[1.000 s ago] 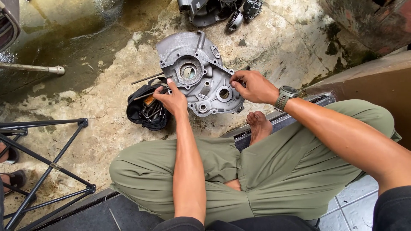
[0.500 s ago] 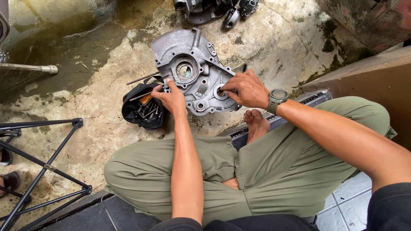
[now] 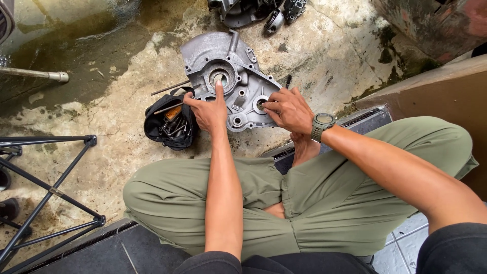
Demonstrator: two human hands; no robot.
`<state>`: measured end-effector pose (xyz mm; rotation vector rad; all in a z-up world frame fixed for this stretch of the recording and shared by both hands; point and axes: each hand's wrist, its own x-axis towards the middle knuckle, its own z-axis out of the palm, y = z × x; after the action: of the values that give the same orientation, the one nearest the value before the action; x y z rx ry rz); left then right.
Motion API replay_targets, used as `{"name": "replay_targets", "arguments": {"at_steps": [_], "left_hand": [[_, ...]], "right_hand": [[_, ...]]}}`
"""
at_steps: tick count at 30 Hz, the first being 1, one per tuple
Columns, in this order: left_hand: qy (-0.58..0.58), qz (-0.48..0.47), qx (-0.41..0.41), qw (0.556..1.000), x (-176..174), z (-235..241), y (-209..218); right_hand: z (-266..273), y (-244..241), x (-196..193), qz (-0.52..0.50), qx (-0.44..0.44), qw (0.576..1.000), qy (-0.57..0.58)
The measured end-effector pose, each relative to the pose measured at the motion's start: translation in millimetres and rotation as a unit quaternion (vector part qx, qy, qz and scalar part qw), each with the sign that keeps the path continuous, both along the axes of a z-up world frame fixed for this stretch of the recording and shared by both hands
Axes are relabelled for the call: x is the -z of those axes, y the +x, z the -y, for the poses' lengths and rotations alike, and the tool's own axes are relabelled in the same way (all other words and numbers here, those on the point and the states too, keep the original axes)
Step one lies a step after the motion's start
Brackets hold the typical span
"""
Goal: Cleaning and scraping old gasket material from a motorcycle engine casing using a small tool.
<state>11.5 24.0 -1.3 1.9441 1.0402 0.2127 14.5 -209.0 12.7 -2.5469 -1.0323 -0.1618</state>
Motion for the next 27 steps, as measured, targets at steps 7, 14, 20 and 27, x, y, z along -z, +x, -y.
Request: {"name": "replay_targets", "arguments": {"at_steps": [7, 14, 20, 27], "left_hand": [[0.114, 0.003, -0.009, 0.993, 14, 13, 4], [0.247, 0.041, -0.008, 0.968, 18, 19, 3], [0.397, 0.123, 0.118, 0.902, 31, 20, -2], [0.456, 0.136, 0.197, 0.857, 33, 22, -1]], "right_hand": [[8, 2, 17, 0.042, 0.004, 0.999, -0.001], [10, -5, 23, 0.031, 0.02, 0.998, 0.052], [3, -11, 17, 0.024, 0.066, 0.997, 0.037], [1, -11, 8, 0.003, 0.06, 0.998, 0.017]]}}
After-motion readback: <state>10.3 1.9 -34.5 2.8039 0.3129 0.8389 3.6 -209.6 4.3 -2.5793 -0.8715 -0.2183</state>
